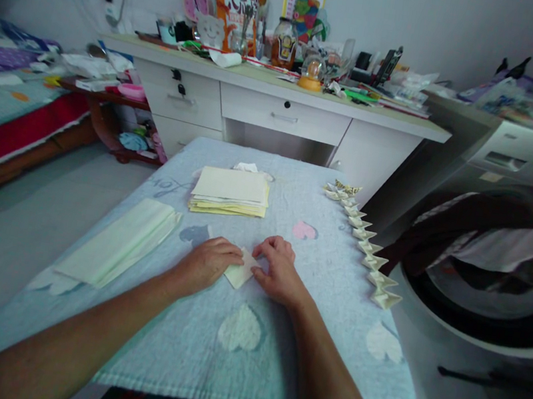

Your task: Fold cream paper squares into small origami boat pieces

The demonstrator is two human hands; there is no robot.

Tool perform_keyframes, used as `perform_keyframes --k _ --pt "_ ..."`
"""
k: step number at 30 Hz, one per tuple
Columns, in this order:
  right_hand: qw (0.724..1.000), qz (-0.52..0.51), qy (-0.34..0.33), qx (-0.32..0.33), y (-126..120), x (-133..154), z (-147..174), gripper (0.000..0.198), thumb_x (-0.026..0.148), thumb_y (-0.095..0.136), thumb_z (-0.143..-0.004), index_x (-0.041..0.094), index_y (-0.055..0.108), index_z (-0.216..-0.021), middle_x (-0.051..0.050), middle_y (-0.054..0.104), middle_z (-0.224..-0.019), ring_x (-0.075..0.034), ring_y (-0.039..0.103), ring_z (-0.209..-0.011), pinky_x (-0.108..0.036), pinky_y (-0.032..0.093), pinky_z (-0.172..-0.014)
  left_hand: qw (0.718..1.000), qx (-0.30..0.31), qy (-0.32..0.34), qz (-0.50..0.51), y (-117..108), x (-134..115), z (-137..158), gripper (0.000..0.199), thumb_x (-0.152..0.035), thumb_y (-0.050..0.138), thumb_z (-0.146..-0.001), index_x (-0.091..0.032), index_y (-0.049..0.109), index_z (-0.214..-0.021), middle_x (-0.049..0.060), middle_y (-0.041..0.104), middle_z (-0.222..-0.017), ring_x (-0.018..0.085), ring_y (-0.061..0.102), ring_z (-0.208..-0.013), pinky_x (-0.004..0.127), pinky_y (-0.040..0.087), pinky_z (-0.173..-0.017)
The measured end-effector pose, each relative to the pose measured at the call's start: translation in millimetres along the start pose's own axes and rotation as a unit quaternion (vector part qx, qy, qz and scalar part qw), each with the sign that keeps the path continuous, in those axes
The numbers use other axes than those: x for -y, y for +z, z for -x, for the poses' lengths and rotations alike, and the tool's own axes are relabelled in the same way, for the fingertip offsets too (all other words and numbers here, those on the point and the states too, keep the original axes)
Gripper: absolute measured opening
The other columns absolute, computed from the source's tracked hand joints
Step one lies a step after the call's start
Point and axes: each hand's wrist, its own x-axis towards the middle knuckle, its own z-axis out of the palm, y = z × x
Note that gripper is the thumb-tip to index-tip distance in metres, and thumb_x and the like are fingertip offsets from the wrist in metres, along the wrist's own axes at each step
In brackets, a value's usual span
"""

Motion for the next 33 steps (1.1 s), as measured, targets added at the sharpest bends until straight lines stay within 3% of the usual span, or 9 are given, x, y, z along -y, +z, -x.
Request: perform_keyframes --k 3,7,12,19,27,33 --pt "0.999 -0.015 -0.027 0.041 -7.2 1.0 2.5 0.017 0.022 0.064 -0.078 0.023 0.062 -0.095 -0.003 0.052 -0.106 -0.02 0.045 -0.101 -0.035 0.034 -0.091 1.0 -0.001 0.01 0.002 -3.7 -3.9 3.0 0.025 -0.015 0.048 -0.09 -0.021 0.067 -0.104 0.004 0.067 -0.108 0.02 0.055 -0.098 0.035 0.044 -0.089" --pt "0.997 -0.019 -0.042 0.061 -6.0 2.4 3.2 0.026 0.026 0.073 -0.074 0.026 0.065 -0.098 -0.002 0.051 -0.103 -0.02 0.045 -0.099 -0.036 0.032 -0.092 1.0 0.002 0.015 0.015 -9.2 -8.8 5.0 0.02 -0.02 0.053 -0.088 -0.02 0.066 -0.103 0.005 0.066 -0.106 0.021 0.055 -0.099 0.035 0.043 -0.09" --pt "0.996 -0.023 -0.066 0.054 1.9 0.5 2.2 0.025 0.023 0.075 -0.075 0.03 0.07 -0.098 -0.002 0.051 -0.102 -0.019 0.045 -0.101 -0.037 0.03 -0.093 0.999 0.0 0.01 0.052 -9.6 -4.8 6.6 0.019 -0.021 0.06 -0.083 -0.02 0.066 -0.102 0.005 0.065 -0.109 0.022 0.055 -0.103 0.037 0.043 -0.092" --pt "0.995 -0.056 -0.076 0.034 4.8 -4.4 1.9 0.015 0.025 0.074 -0.077 0.029 0.072 -0.091 -0.002 0.055 -0.099 -0.02 0.047 -0.1 -0.039 0.029 -0.093 0.996 0.006 0.011 0.085 -11.4 1.8 10.4 0.034 -0.023 0.073 -0.072 -0.023 0.066 -0.105 0.005 0.063 -0.117 0.023 0.055 -0.109 0.038 0.043 -0.096" --pt "0.995 -0.065 -0.079 0.014 2.8 -1.3 0.3 0.006 0.024 0.07 -0.081 0.023 0.069 -0.087 -0.003 0.057 -0.097 -0.019 0.048 -0.097 -0.035 0.032 -0.089 0.997 -0.03 0.025 0.069 -9.6 1.3 10.5 0.008 -0.018 0.062 -0.082 -0.019 0.067 -0.089 0.005 0.069 -0.102 0.02 0.061 -0.097 0.035 0.047 -0.088" --pt "0.998 -0.022 -0.064 0.016 4.5 7.0 1.8 0.028 0.012 0.068 -0.071 0.021 0.061 -0.096 -0.003 0.056 -0.097 -0.02 0.045 -0.095 -0.035 0.032 -0.087 0.998 -0.034 0.035 0.05 -7.4 -0.3 10.3 0.011 -0.015 0.054 -0.087 -0.018 0.064 -0.088 0.004 0.069 -0.092 0.019 0.063 -0.092 0.033 0.049 -0.085"
